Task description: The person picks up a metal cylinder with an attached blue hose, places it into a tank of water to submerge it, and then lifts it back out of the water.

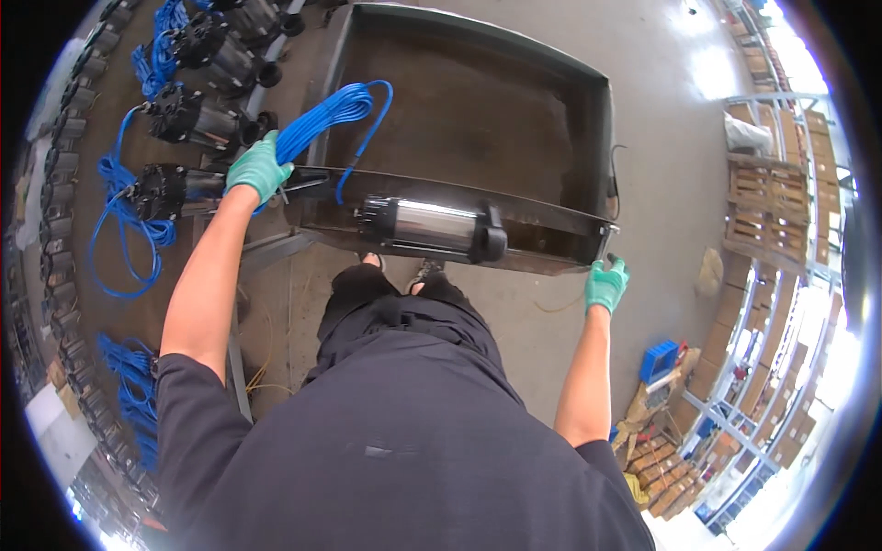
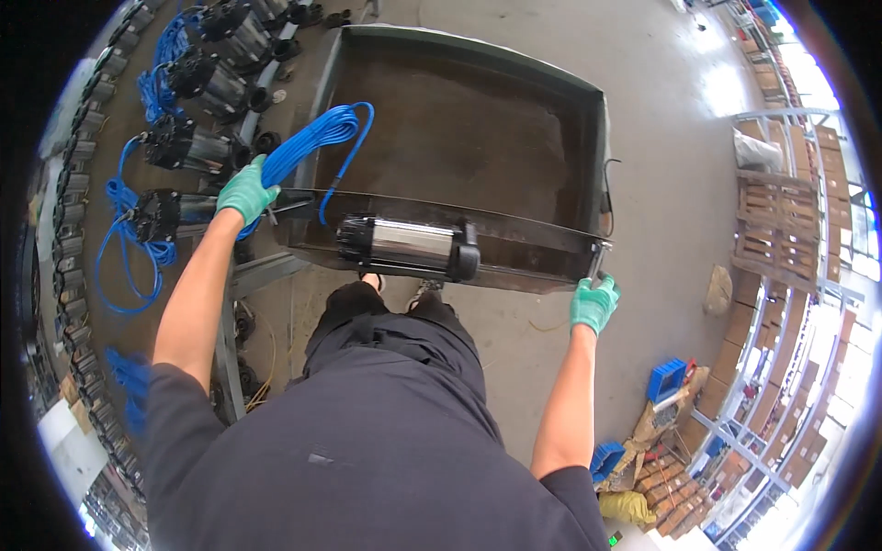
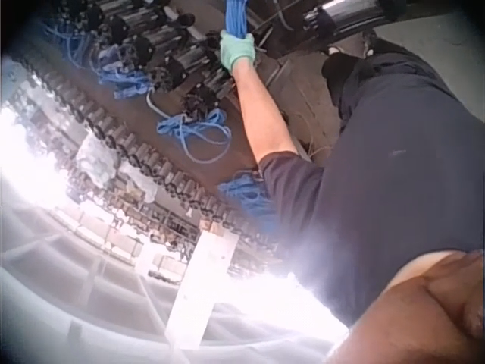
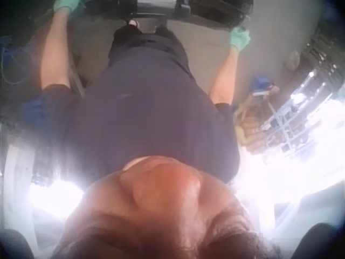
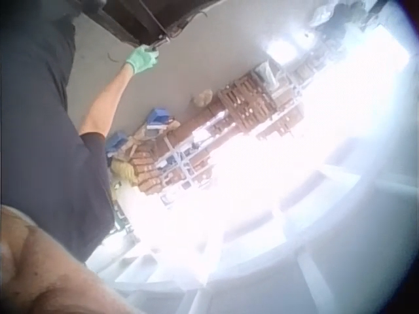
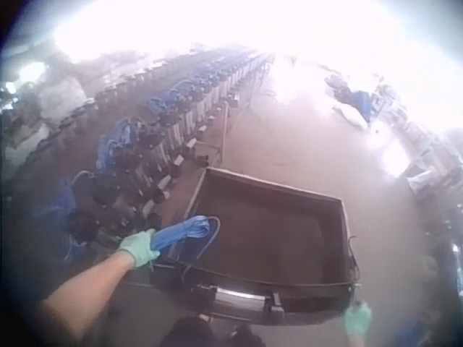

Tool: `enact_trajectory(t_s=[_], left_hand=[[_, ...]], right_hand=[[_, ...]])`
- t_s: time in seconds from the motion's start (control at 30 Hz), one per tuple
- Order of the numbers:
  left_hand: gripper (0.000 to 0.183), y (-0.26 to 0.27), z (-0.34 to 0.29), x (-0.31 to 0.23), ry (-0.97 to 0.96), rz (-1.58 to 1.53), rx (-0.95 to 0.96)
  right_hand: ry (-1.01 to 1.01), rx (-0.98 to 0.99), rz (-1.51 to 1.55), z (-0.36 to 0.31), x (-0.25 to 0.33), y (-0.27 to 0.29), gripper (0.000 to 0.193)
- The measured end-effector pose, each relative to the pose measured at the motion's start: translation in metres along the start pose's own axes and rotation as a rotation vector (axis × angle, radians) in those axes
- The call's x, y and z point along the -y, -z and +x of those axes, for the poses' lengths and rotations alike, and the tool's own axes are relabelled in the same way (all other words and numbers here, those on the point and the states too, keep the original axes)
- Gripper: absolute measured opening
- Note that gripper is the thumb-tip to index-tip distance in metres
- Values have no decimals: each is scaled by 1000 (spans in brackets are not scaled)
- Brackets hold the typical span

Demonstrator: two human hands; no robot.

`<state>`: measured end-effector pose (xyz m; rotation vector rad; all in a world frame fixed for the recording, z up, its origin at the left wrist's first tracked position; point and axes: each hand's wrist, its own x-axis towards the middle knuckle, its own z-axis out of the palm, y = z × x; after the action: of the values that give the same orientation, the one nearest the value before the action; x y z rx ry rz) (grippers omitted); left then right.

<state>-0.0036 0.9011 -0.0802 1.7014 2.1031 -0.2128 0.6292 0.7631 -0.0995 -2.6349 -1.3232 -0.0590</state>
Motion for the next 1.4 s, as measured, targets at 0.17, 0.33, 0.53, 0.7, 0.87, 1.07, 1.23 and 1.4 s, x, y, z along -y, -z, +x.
enact_trajectory(t_s=[0.17,0.33,0.53,0.7,0.87,1.07,1.23,1.4], left_hand=[[62,1,-2,10,-74,51,-73],[55,17,-38,-5,-55,10,-213],[50,55,-106,7,-155,-552,-511],[64,88,-174,6,-102,-1315,-381],[80,70,-188,3,-319,-1413,-402],[64,80,-212,-60,-239,-1507,-560],[61,68,-227,-86,-207,-1473,-627],[68,51,-250,-97,-226,-1555,-621]], right_hand=[[360,639,327,-64,170,81,53],[575,604,-30,-87,213,61,46],[587,632,132,-79,203,58,42],[414,790,677,-47,143,32,35],[450,521,518,-26,62,-32,33],[669,101,552,-33,38,-84,32],[621,248,465,-33,44,-78,37],[444,356,697,-28,32,-89,33]])
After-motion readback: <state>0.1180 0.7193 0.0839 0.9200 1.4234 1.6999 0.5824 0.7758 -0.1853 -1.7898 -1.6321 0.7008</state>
